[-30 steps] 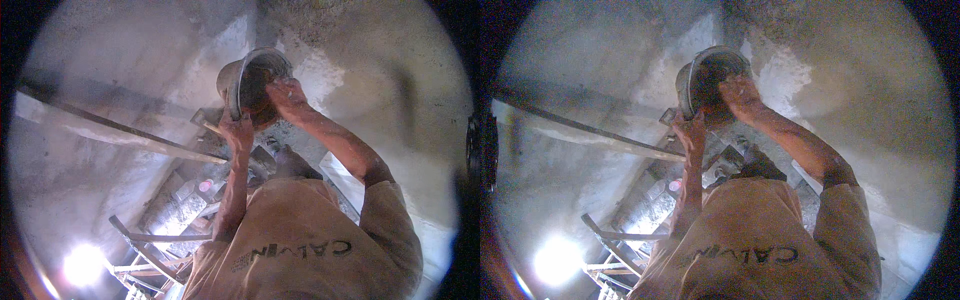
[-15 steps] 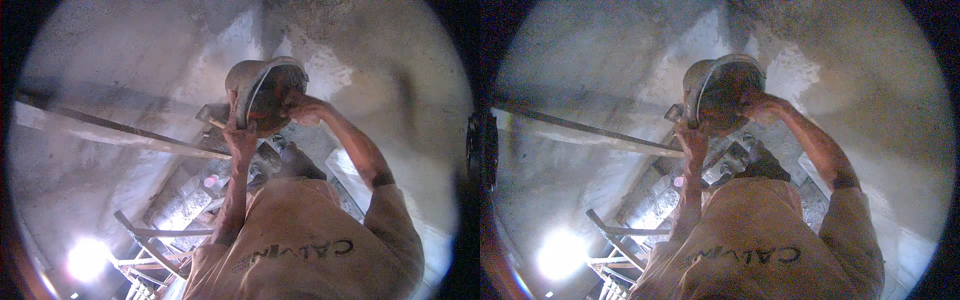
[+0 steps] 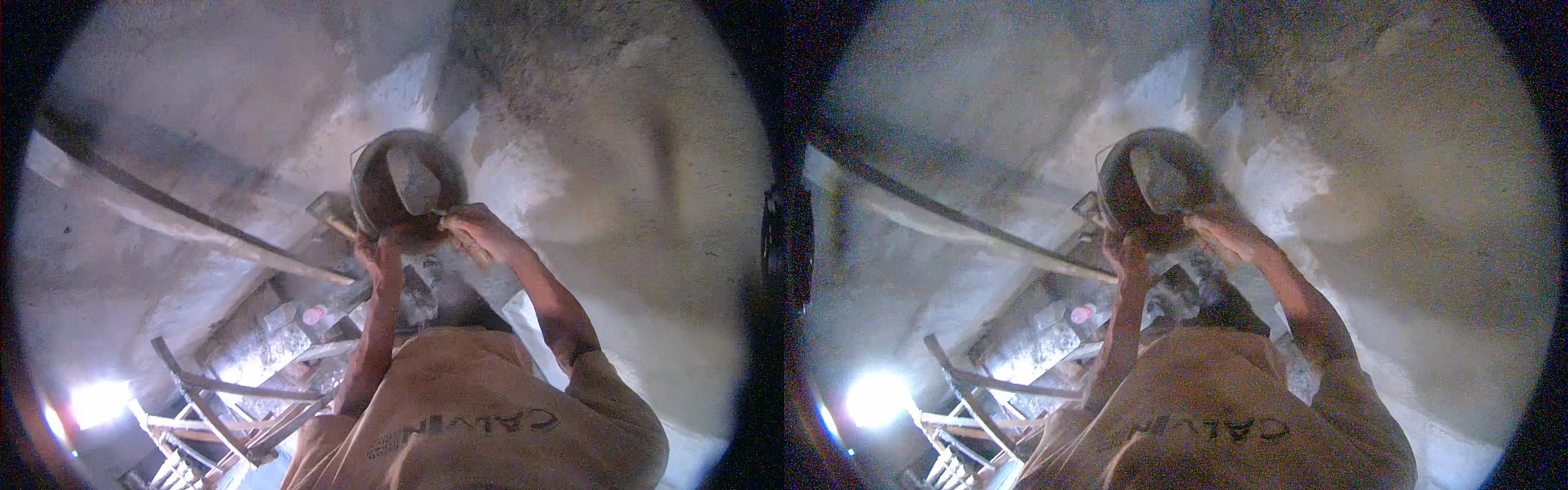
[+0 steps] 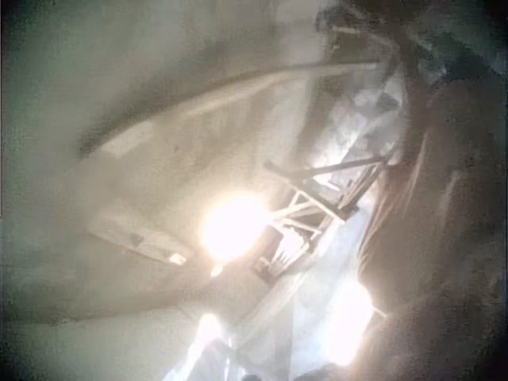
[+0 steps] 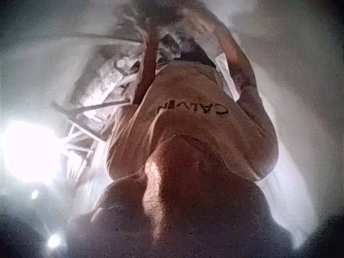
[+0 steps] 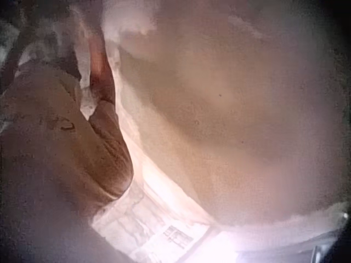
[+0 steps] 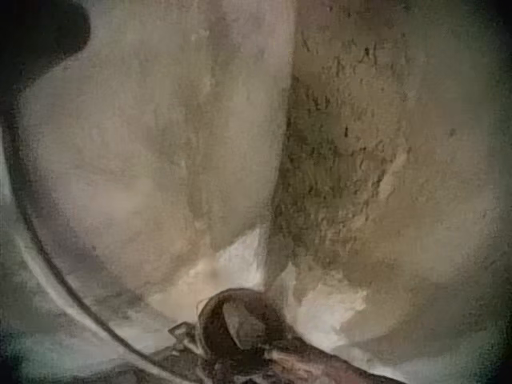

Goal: Apply plaster to a corner and smooth it using a straight-edge tool and trowel.

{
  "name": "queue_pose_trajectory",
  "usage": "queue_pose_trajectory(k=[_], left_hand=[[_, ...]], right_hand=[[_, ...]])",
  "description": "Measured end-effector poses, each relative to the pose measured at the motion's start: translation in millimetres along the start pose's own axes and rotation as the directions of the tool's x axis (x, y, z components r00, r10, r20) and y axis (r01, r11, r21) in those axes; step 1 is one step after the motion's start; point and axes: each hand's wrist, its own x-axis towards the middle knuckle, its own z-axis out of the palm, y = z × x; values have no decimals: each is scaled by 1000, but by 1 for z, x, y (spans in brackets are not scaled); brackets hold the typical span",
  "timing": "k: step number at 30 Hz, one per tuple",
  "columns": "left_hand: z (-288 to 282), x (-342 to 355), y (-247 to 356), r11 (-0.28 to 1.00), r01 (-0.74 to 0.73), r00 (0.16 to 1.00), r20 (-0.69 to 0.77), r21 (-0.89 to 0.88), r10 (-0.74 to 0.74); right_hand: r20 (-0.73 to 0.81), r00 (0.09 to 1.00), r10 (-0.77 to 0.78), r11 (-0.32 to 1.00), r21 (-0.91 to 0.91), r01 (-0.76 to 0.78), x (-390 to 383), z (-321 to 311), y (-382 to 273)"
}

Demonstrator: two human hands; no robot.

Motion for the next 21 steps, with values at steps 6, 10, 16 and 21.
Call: queue_pose_trajectory(k=[6,10,16,21], left_hand=[[-13,6,1,998,57,998,12,34,-57],[-97,-2,-41,985,-36,999,-23,167,41],[-165,-43,-35,948,134,920,-392,288,-11],[-234,-88,-32,956,47,909,-409,290,80]], right_hand=[[-144,988,-57,868,-496,-23,24,-42,-51],[-18,890,-455,402,-896,188,36,-81,-107],[81,963,-258,389,-904,180,-11,-61,-257],[278,942,-187,695,-641,326,-1,-99,-283]])
